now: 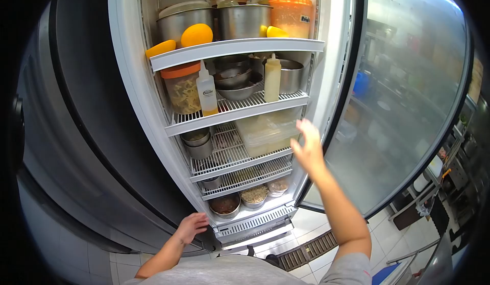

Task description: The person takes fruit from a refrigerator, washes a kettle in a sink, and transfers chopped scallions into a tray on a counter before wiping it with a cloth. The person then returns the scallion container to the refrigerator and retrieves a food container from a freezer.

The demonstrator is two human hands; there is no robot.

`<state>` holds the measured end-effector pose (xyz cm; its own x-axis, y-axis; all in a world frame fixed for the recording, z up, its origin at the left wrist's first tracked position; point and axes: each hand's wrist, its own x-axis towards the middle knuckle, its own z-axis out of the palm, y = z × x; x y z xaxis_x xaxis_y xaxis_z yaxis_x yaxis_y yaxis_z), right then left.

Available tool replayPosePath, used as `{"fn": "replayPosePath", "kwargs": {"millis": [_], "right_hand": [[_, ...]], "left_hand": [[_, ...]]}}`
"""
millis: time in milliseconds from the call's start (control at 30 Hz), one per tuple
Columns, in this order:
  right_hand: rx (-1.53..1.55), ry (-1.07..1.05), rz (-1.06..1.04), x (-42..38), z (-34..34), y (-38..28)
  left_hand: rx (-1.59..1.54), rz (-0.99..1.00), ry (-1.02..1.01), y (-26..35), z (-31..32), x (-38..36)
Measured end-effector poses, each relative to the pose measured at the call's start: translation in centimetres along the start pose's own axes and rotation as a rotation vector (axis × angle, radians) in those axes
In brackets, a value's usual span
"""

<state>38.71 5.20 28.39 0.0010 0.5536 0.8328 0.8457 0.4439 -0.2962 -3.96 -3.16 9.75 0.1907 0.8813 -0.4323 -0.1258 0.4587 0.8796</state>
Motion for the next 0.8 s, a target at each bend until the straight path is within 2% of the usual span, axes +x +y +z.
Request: {"fn": "replayPosePath", "kwargs": {"millis": [100,167,233,333,367,433,500,567,633,700,767,800], "right_hand": [[0.082,0.271,-0.171,12.3,-3.1,-3.2],[-0.067,0.416,-0.127,19.3,-3.5,-5.2],[-0.329,0.202,0.162,24.6,-3.5,-7.6],[-0.505,-0.187,0.449,29.9,-1.4,-7.6],[-0.464,-0.262,0.526,30.1,-1.9,-9.1],[-0.459,-0.247,0.516,30.8,-2.2,-8.6],[-0.407,-0.254,0.39,32.9,-1.0,-4.2],[-0.403,-0.242,0.357,32.4,-2.3,-5.0],[-0.112,0.293,0.178,31.7,-3.1,-5.1],[0.014,0.455,-0.126,31.3,-3.0,-6.9],[0.829,0.126,0.032,31.3,-2.7,-10.6],[0.853,0.121,0.02,30.9,-2.4,-12.8]], "left_hand": [[-0.027,-0.049,0.094,-2.3,-3.2,-3.2],[-0.043,-0.054,0.16,-2.2,-2.9,-4.6],[-0.085,0.022,0.254,-1.7,-2.2,-5.7],[-0.125,0.081,0.27,-1.2,0.2,-6.4],[-0.133,0.106,0.275,-1.0,0.6,-6.3],[-0.108,0.063,0.245,-1.7,1.3,-6.4],[-0.108,0.08,0.265,-2.0,1.4,-6.4],[-0.049,0.069,0.306,-1.6,1.7,-6.7],[-0.036,0.101,0.325,-1.2,1.5,-6.3],[-0.025,0.115,0.35,-0.9,2.0,-5.8],[0.082,0.17,0.262,0.8,2.6,-4.9],[0.158,0.167,0.219,2.4,3.2,-4.6]]}}
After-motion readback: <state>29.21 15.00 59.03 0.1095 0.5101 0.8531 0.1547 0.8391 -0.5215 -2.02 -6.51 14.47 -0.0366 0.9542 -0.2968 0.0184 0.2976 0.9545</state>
